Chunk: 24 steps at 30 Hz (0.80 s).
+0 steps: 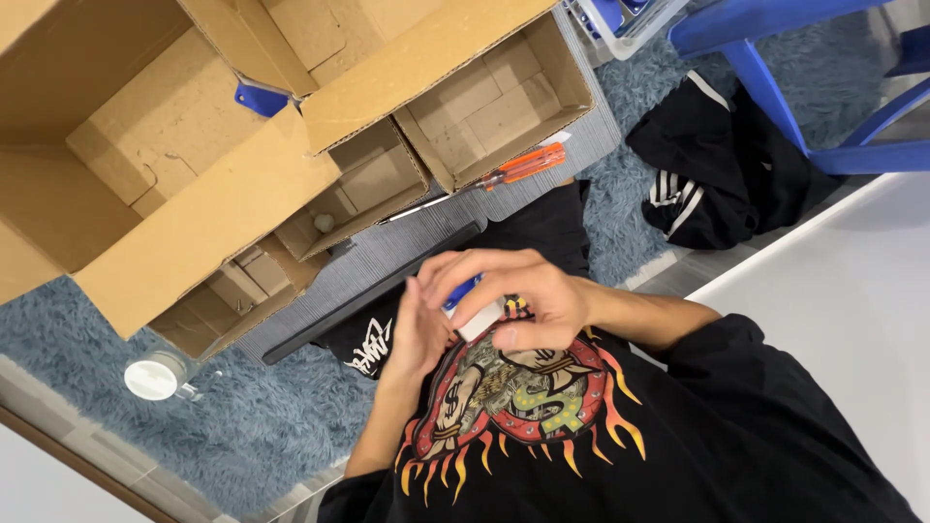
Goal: Assembling or inspecting small plastic components using a screwdriver and organizing them into cardboard boxes
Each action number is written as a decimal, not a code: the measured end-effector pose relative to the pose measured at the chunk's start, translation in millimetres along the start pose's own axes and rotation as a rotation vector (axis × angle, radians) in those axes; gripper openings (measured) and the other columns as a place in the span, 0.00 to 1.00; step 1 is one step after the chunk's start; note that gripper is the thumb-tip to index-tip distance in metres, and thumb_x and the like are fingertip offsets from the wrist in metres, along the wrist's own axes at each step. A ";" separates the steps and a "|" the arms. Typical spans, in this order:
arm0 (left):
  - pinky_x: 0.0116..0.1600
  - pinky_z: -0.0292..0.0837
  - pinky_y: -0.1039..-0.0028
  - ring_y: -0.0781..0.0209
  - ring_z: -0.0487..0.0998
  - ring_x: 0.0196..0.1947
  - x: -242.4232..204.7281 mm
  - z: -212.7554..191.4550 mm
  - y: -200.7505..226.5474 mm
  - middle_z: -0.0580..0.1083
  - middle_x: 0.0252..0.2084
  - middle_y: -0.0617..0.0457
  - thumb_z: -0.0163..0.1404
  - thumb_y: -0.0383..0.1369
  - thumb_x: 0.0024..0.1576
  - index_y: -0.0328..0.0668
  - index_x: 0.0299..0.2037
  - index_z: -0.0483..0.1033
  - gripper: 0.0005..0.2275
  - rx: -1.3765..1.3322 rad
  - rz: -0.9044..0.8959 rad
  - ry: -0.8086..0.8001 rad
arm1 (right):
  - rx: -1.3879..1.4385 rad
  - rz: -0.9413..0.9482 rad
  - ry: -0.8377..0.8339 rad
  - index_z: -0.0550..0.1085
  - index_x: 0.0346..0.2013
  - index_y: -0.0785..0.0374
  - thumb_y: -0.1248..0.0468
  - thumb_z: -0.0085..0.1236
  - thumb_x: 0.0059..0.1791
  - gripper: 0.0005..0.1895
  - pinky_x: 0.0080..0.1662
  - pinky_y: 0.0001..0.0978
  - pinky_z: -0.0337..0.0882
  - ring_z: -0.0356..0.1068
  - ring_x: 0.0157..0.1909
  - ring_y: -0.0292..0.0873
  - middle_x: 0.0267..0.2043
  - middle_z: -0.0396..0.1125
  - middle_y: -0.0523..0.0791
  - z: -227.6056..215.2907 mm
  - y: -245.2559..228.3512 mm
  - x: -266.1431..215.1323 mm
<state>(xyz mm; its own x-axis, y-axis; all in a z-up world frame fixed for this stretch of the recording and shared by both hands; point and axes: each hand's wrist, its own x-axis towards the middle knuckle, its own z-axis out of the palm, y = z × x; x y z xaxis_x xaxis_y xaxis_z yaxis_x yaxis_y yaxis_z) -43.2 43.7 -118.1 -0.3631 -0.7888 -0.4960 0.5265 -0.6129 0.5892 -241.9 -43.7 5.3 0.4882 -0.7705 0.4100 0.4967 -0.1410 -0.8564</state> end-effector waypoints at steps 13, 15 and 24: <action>0.74 0.60 0.32 0.20 0.68 0.72 -26.3 68.0 98.1 0.69 0.64 0.29 0.42 0.47 0.70 0.40 0.58 0.72 0.19 0.548 0.718 -0.189 | 0.313 0.496 0.408 0.69 0.65 0.71 0.52 0.44 0.62 0.26 0.51 0.50 0.83 0.78 0.56 0.54 0.60 0.71 0.59 -8.6 69.6 -70.1; 0.76 0.57 0.31 0.21 0.66 0.74 -26.9 72.6 96.3 0.69 0.65 0.32 0.44 0.47 0.70 0.43 0.56 0.74 0.17 0.571 0.739 -0.213 | 0.550 0.610 0.409 0.65 0.69 0.69 0.45 0.38 0.63 0.32 0.54 0.52 0.83 0.77 0.59 0.54 0.64 0.69 0.58 -4.0 85.9 -83.8; 0.68 0.72 0.35 0.28 0.78 0.60 -28.3 51.9 81.1 0.75 0.54 0.29 0.49 0.33 0.62 0.34 0.51 0.77 0.12 0.470 0.760 -0.226 | 0.887 0.713 0.266 0.70 0.57 0.76 0.46 0.45 0.58 0.32 0.35 0.51 0.87 0.82 0.43 0.61 0.48 0.75 0.67 -48.1 48.9 -72.0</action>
<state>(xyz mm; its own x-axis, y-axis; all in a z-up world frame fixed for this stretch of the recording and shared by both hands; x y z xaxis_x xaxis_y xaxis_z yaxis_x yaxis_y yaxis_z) -30.1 13.9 -23.1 -0.2153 -0.9473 0.2374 0.3369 0.1562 0.9285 -287.3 -25.0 -81.2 0.7450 -0.6209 -0.2440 0.5493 0.7785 -0.3038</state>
